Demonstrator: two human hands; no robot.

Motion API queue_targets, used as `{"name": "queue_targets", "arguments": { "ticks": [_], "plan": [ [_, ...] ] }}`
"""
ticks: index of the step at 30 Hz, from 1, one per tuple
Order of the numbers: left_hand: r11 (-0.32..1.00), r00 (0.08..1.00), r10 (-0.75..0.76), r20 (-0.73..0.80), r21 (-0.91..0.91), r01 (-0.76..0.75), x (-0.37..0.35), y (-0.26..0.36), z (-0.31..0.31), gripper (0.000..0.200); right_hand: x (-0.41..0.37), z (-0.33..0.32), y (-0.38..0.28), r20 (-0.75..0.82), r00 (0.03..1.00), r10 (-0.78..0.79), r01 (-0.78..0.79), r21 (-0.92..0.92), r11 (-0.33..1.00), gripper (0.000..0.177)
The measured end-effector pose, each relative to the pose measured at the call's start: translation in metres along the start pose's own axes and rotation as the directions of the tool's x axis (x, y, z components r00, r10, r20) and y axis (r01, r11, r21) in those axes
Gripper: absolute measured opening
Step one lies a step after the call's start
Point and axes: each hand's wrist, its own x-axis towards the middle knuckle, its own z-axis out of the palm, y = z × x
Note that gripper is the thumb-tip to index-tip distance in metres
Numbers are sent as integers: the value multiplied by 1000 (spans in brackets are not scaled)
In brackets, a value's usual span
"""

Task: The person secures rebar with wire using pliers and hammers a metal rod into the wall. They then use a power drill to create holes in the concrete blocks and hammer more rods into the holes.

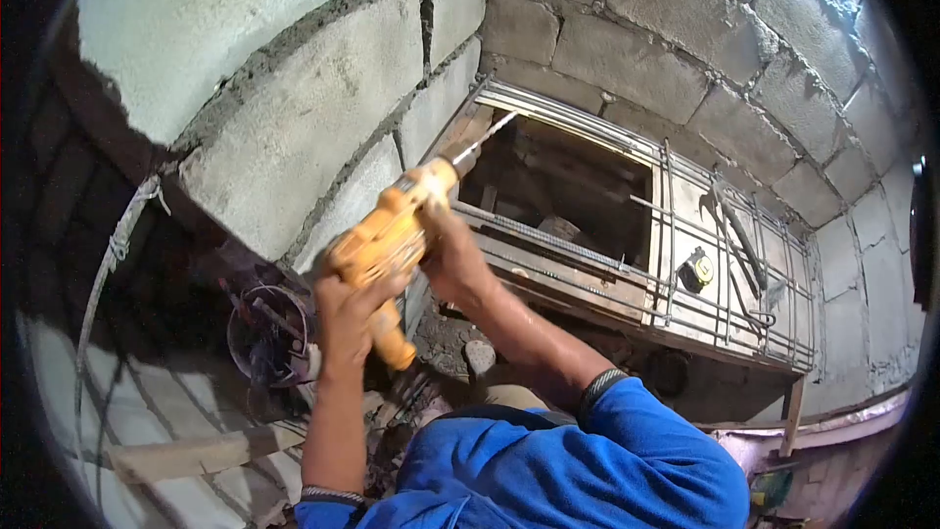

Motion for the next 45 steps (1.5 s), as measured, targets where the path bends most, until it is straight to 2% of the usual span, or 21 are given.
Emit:
{"name": "queue_targets", "arguments": {
  "ticks": [2,4,5,6,8,9,10,12,15,18,22,28,30,31,36,38,40,42,43,44,45],
  "plan": [
    [981,985,-170,10,-95,171,33,-17,22,55,46,-31,-18,-131,989,65,-63,23,998,48],
    [910,968,-218,127,-332,249,64,-65,34,64,88,-61,-34,-314,948,47,-70,-61,996,44],
    [910,978,-180,103,-360,205,70,-75,55,61,100,-72,-46,-376,923,79,-121,-88,989,44],
    [871,960,-250,123,-406,279,78,-97,65,61,114,-83,-57,-435,895,104,-171,-116,978,44],
    [718,878,-402,261,-504,479,92,-120,88,58,149,-135,-58,-441,890,114,-191,-135,972,46],
    [659,859,-431,275,-554,508,104,-129,98,59,157,-145,-66,-484,868,108,-283,-305,909,47],
    [595,840,-458,291,-601,533,116,-137,106,60,164,-155,-73,-524,847,92,-371,-458,808,48],
    [615,857,-452,246,-610,499,133,-151,125,58,175,-177,-83,-546,832,98,-415,-496,763,54],
    [638,886,-432,168,-637,432,158,-173,148,51,195,-197,-93,-609,786,108,-539,-590,601,60],
    [609,880,-436,189,-658,443,183,-200,156,42,218,-224,-96,-602,786,144,-569,-611,551,57],
    [599,886,-439,149,-686,413,210,-211,172,36,242,-237,-101,-551,810,203,-527,-530,664,51],
    [590,880,-454,143,-692,416,230,-215,185,33,260,-254,-114,-544,808,225,-543,-541,642,48],
    [617,898,-424,122,-687,384,233,-216,191,32,261,-254,-116,-464,852,243,-477,-496,726,50],
    [633,898,-429,97,-678,375,233,-217,194,31,261,-255,-118,-455,852,260,-483,-489,727,51],
    [594,875,-473,101,-697,401,233,-228,191,30,261,-259,-117,-492,833,253,-519,-537,665,50],
    [616,879,-469,88,-681,397,231,-225,189,30,258,-255,-112,-517,847,127,-476,-627,616,49],
    [640,888,-456,67,-668,379,223,-217,186,30,253,-252,-104,-518,849,107,-450,-600,661,49],
    [710,893,-450,-6,-608,354,217,-213,183,34,244,-251,-100,-459,871,173,-402,-466,788,50],
    [689,870,-492,-36,-628,363,215,-206,184,34,246,-249,-96,-468,853,230,-442,-416,794,52],
    [688,871,-490,-30,-627,366,212,-204,185,34,243,-246,-96,-469,854,224,-438,-418,796,52],
    [711,866,-496,-64,-602,363,209,-200,186,33,238,-240,-99,-406,899,166,-367,-490,790,52]
  ]
}}
